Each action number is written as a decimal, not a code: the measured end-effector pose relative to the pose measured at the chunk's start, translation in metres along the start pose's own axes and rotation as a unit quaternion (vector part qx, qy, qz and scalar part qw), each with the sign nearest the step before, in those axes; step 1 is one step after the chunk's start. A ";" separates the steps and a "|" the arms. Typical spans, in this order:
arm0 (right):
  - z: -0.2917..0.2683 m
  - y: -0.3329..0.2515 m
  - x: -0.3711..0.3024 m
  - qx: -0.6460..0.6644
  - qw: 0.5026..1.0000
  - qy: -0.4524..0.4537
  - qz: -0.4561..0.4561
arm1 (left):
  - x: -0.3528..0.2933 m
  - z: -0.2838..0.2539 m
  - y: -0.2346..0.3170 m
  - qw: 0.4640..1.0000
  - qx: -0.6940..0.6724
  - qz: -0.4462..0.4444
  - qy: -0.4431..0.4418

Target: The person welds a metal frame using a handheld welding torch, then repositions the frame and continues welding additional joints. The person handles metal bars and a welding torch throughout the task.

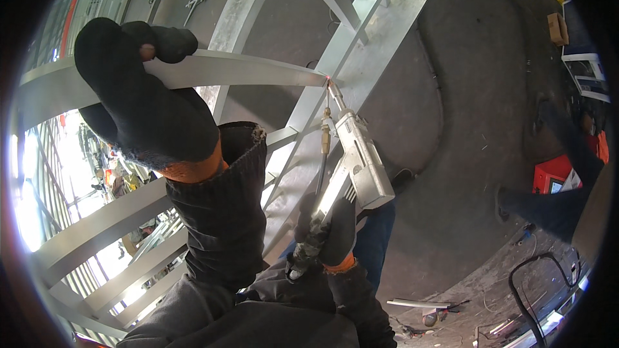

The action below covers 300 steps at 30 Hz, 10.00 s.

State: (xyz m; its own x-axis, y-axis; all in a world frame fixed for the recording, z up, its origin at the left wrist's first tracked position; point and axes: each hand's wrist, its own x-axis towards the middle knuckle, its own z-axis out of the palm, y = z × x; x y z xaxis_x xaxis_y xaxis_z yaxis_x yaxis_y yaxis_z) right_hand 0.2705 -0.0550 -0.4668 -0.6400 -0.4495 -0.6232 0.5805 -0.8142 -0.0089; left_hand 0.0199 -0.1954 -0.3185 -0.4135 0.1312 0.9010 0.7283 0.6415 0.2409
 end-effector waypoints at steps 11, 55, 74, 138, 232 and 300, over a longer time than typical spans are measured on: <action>-0.007 0.000 0.000 0.050 0.998 -0.026 0.033 | 0.000 -0.012 -0.003 0.959 -0.190 -0.210 0.036; 0.016 -0.019 -0.012 -0.073 0.996 0.017 -0.042 | -0.002 0.017 -0.012 0.985 -0.006 -0.170 0.033; -0.034 -0.029 -0.060 -0.063 0.997 0.018 0.033 | -0.052 -0.049 0.081 0.917 0.065 -0.371 0.132; -0.028 -0.001 -0.042 -0.092 0.996 0.002 0.022 | -0.027 0.016 0.059 0.954 0.102 -0.280 0.018; -0.052 0.010 -0.058 -0.121 0.990 0.065 0.030 | -0.090 -0.070 0.054 0.935 0.048 -0.344 0.067; -0.065 0.035 -0.053 -0.134 0.985 0.109 0.002 | -0.080 0.013 0.092 0.955 0.081 -0.285 0.016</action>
State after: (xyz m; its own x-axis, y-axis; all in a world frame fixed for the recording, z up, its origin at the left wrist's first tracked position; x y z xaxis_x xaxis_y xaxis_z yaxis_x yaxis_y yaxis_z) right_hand 0.3569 -0.0359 -0.4849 -0.5316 -0.3388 -0.7763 0.7133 -0.6732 -0.1947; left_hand 0.1130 -0.1367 -0.3734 -0.6989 -0.2950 0.6516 0.2953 0.7107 0.6385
